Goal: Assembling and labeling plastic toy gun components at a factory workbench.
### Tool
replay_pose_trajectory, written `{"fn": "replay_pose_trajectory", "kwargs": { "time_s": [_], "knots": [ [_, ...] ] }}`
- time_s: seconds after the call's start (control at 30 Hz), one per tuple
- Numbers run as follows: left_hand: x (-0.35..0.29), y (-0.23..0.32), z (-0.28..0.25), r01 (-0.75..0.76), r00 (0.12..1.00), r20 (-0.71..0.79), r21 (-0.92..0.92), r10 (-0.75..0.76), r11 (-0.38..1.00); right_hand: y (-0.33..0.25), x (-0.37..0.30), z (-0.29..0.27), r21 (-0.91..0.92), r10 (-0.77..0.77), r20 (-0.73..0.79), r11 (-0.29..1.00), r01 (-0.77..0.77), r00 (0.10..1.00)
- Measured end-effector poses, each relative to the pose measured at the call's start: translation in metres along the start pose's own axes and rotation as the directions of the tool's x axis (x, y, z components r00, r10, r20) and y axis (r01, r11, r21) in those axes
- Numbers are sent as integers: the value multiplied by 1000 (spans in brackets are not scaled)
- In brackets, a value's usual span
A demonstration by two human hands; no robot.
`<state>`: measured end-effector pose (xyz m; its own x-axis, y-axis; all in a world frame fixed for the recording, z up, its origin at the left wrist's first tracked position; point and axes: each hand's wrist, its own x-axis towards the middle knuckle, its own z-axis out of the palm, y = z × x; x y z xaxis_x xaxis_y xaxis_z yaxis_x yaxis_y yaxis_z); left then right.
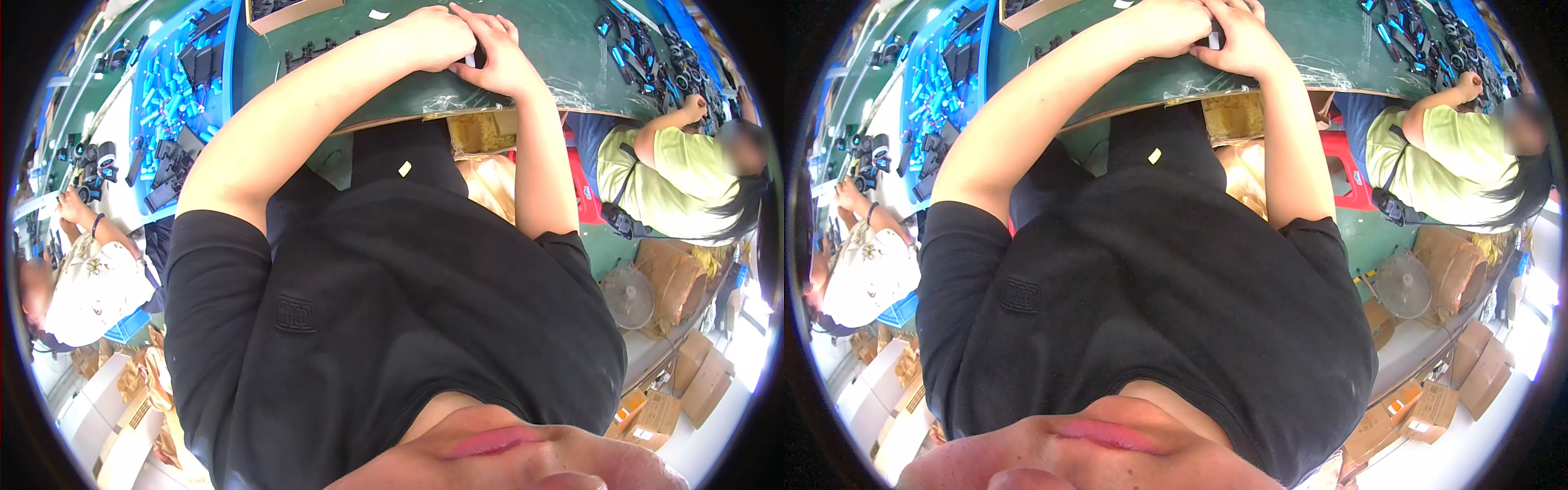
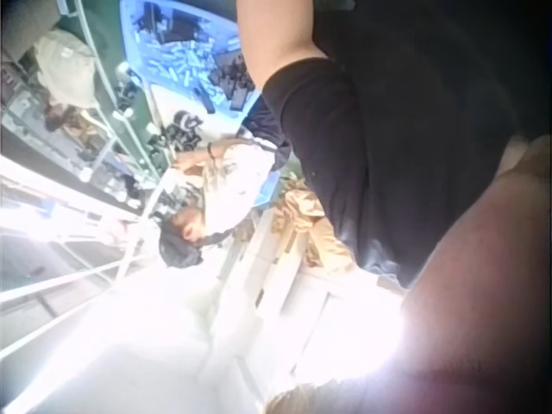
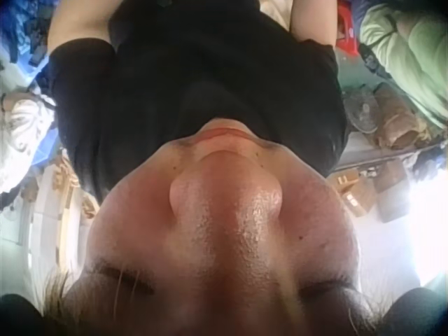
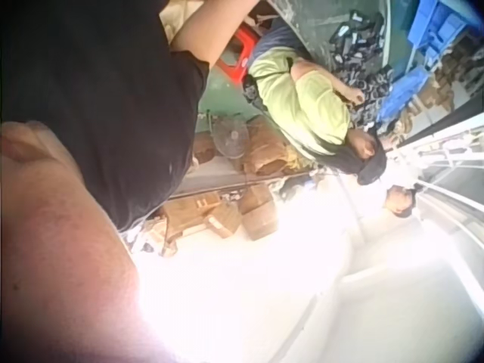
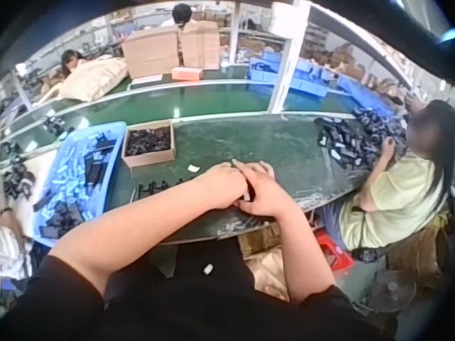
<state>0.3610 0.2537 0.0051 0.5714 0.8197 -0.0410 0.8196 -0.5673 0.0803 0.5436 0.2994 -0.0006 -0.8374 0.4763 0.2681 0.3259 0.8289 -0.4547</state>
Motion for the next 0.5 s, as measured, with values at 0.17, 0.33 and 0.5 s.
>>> {"fn": "replay_pose_trajectory", "kwargs": {
  "time_s": [0.17,0.33,0.5],
  "knots": [
    [-19,-21,27,205,790,-520,-278,-326,939,-4,3,-1,-11,-8,18,1000,8,1000],
    [-50,-20,45,-551,764,-104,-618,-636,-560,1,2,4,-81,30,20,996,-28,999],
    [-81,-20,66,-551,810,-53,-408,-584,-728,-14,6,-3,-82,-7,42,997,10,999]
  ]
}}
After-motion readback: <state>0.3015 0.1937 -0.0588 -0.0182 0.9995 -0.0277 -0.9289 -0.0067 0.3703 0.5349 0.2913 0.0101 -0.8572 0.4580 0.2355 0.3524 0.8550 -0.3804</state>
